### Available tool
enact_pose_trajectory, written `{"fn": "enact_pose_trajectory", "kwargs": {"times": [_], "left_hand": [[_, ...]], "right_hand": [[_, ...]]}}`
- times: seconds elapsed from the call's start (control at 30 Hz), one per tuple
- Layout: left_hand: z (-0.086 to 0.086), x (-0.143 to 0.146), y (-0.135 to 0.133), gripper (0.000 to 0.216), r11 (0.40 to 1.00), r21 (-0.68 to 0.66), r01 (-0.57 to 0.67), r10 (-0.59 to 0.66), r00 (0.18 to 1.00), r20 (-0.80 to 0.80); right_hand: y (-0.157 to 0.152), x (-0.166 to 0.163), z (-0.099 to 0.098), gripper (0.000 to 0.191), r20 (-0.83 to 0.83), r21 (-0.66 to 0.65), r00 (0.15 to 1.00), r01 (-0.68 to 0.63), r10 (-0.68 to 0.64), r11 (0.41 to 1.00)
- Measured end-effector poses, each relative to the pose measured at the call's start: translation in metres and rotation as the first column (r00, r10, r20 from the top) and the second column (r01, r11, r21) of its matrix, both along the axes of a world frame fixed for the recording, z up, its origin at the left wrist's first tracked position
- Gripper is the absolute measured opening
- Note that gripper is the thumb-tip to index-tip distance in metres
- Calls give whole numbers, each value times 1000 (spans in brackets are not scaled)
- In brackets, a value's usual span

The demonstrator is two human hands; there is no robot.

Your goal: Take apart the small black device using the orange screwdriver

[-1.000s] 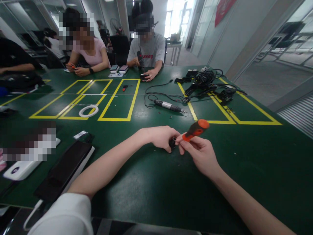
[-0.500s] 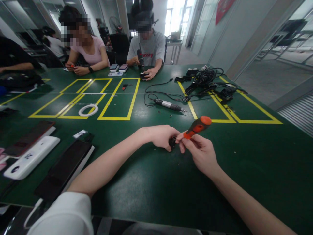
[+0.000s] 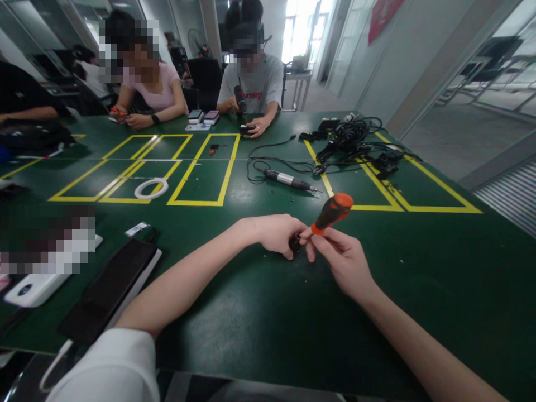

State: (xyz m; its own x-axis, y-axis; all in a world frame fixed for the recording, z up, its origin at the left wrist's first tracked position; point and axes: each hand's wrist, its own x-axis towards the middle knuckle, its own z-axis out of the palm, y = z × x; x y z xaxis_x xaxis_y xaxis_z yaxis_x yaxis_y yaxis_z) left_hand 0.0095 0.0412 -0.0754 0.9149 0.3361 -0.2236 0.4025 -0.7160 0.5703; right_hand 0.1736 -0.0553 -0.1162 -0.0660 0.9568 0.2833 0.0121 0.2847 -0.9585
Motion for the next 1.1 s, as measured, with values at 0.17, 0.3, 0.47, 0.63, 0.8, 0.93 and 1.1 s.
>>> {"fn": "enact_pose_trajectory", "kwargs": {"times": [0.17,0.3,0.47,0.63,0.8,0.93,1.1], "left_hand": [[0,0,0,24,999,22,-35,35,999,-19],[0,0,0,26,1000,-11,-21,21,1000,-6],[-3,-1,2,23,999,-31,9,-8,1000,23],[0,0,0,26,999,-13,-33,33,999,-11],[0,-1,1,25,1000,-24,-10,10,1000,12],[-1,0,1,20,1000,-21,-13,13,1000,8],[0,0,0,25,999,-30,-16,15,1000,-6]], "right_hand": [[-2,-1,-3,30,-34,-24,999,22,-23,999],[0,1,-1,26,21,-12,999,37,-37,999],[0,1,0,28,-13,-18,1000,-19,19,1000],[-2,0,-2,28,-39,-28,999,21,-22,999],[0,1,1,32,25,2,1000,12,-12,1000],[0,0,-1,39,-28,-20,1000,-15,14,1000],[0,0,-3,30,-27,-28,1000,14,-14,1000]]}}
